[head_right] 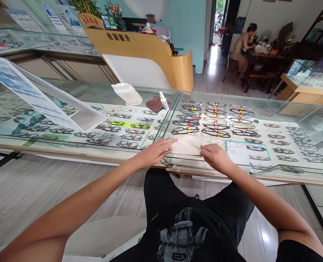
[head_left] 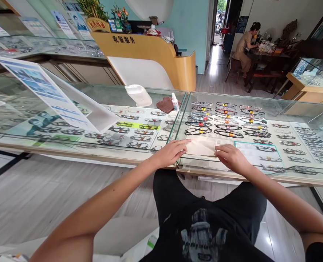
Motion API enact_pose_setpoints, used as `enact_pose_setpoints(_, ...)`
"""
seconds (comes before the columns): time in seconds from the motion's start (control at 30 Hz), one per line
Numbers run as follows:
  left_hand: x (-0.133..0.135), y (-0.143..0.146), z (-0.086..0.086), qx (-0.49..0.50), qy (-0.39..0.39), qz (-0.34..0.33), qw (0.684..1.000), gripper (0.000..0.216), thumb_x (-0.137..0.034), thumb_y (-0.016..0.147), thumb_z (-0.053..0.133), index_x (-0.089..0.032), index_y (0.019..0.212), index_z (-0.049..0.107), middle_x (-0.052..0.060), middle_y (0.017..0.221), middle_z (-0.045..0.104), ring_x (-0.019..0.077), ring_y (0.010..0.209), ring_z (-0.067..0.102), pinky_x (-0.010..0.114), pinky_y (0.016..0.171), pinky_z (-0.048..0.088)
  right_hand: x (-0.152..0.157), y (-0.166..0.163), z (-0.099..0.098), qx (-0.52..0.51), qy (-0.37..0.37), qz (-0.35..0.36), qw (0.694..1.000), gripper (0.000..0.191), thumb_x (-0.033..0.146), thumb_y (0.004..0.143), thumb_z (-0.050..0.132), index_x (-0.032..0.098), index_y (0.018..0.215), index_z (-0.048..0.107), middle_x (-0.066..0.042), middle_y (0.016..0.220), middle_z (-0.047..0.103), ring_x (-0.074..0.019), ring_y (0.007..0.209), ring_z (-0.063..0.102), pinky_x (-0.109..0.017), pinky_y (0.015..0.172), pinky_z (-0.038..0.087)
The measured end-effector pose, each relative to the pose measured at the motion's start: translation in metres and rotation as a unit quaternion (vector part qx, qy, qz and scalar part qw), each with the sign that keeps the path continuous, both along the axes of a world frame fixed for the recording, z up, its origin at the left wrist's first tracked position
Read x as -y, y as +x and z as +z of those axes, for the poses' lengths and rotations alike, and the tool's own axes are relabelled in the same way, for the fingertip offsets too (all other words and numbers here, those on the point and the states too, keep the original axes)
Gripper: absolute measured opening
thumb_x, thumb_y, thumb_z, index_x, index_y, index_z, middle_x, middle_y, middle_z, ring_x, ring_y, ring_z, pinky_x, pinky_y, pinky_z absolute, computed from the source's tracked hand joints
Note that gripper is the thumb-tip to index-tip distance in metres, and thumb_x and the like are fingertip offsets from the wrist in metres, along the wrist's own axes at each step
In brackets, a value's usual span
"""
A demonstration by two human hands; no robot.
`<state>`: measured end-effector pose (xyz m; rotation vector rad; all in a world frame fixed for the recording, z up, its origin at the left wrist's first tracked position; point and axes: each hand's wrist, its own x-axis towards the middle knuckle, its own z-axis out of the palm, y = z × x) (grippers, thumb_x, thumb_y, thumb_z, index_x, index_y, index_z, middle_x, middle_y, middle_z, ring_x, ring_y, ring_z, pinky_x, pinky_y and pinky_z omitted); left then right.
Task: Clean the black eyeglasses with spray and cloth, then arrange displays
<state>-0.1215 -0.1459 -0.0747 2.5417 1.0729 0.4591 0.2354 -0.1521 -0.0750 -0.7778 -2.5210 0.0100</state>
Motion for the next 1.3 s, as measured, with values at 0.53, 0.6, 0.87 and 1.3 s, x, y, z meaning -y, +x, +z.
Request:
enact_pose_setpoints(0.53,0.0,0.002,0.003,0.014,-0.009,-0.004,1.0,0.038,-0.04,0.111,0.038,-0.021,0.104,0.07,0.016,0.16,0.059,0.0307,0.145,0.057,0.049,0.118,0.047,0.005,0.001,0.012,0.065,0.037,0.022,0.997,0.026,0.014,0.105,0.053,0.023,0.111,0.076,-0.011,0.122,0.082,-0.0257,0.108,0.075,-0.042,0.095,0.058)
enact_pose_setpoints(0.6,0.0,0.002,0.004,0.012,-0.01,-0.003,1.0,0.037,-0.04,0.111,0.038,-0.021,0.104,0.069,0.016,0.16,0.06,0.0307,0.145,0.058,0.049,0.117,0.047,0.007,-0.001,0.015,0.091,0.068,0.022,0.993,0.027,0.013,0.106,0.05,0.022,0.111,0.075,-0.01,0.122,0.082,-0.025,0.106,0.074,-0.041,0.093,0.056)
enact_pose_setpoints(0.87,0.003,0.005,0.012,-0.009,0.035,0.007,0.999,0.028,-0.041,0.106,0.048,-0.021,0.104,0.067,0.017,0.158,0.06,0.0337,0.146,0.056,0.05,0.116,0.047,0.018,-0.01,0.027,0.098,0.068,-0.046,0.992,0.016,0.024,0.105,0.059,0.022,0.102,0.074,-0.011,0.112,0.078,-0.0264,0.099,0.065,-0.041,0.085,0.047)
enact_pose_setpoints(1.3,0.037,0.032,-0.014,-0.094,0.14,-0.042,0.985,0.071,-0.057,0.106,0.052,-0.017,0.164,0.041,0.017,0.169,0.047,0.0328,0.16,0.042,0.048,0.13,0.034,0.035,-0.026,-0.011,0.111,0.073,-0.077,0.988,0.044,0.036,0.105,0.063,0.016,0.144,0.065,-0.017,0.148,0.07,-0.0362,0.141,0.061,-0.056,0.118,0.049)
